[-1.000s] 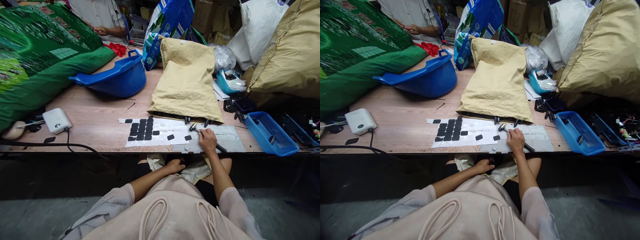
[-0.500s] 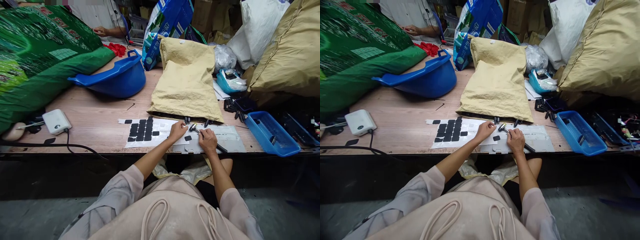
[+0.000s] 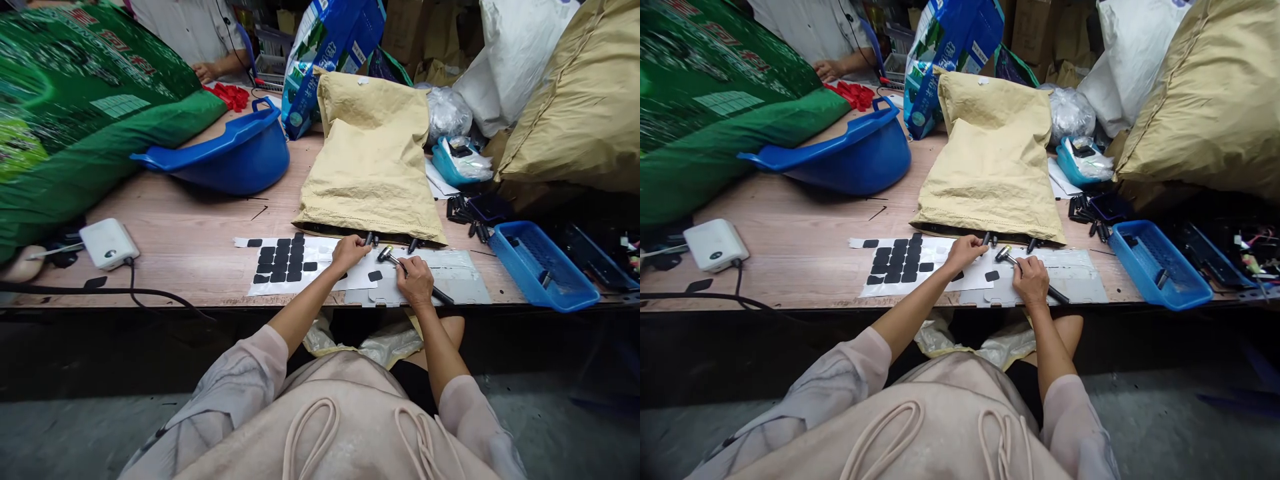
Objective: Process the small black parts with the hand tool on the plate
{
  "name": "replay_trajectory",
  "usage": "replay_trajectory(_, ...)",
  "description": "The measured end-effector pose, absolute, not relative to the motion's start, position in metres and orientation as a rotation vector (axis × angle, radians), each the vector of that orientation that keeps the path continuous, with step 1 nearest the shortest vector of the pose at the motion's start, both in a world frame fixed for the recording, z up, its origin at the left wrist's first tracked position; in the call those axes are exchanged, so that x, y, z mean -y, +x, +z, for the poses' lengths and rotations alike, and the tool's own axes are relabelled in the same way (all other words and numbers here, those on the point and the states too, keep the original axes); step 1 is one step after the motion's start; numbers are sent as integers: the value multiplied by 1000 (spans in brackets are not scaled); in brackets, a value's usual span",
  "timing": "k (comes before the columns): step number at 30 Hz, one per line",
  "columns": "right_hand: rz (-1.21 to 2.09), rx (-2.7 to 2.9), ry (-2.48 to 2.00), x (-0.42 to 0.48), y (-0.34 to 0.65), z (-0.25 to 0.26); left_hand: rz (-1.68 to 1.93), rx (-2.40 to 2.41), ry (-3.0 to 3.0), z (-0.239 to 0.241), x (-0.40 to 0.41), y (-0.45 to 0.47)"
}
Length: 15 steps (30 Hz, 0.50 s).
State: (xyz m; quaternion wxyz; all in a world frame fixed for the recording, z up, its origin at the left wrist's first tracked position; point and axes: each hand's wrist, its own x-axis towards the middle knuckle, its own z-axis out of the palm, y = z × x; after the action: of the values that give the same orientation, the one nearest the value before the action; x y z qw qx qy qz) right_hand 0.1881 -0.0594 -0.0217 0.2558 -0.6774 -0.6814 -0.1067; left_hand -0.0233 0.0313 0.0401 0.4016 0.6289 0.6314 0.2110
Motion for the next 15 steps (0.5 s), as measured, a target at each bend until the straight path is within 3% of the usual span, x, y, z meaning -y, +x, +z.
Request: replay_trajectory(15,-249,1863,-1823,59,195,-26,680,-1554,2000,0,17,-46)
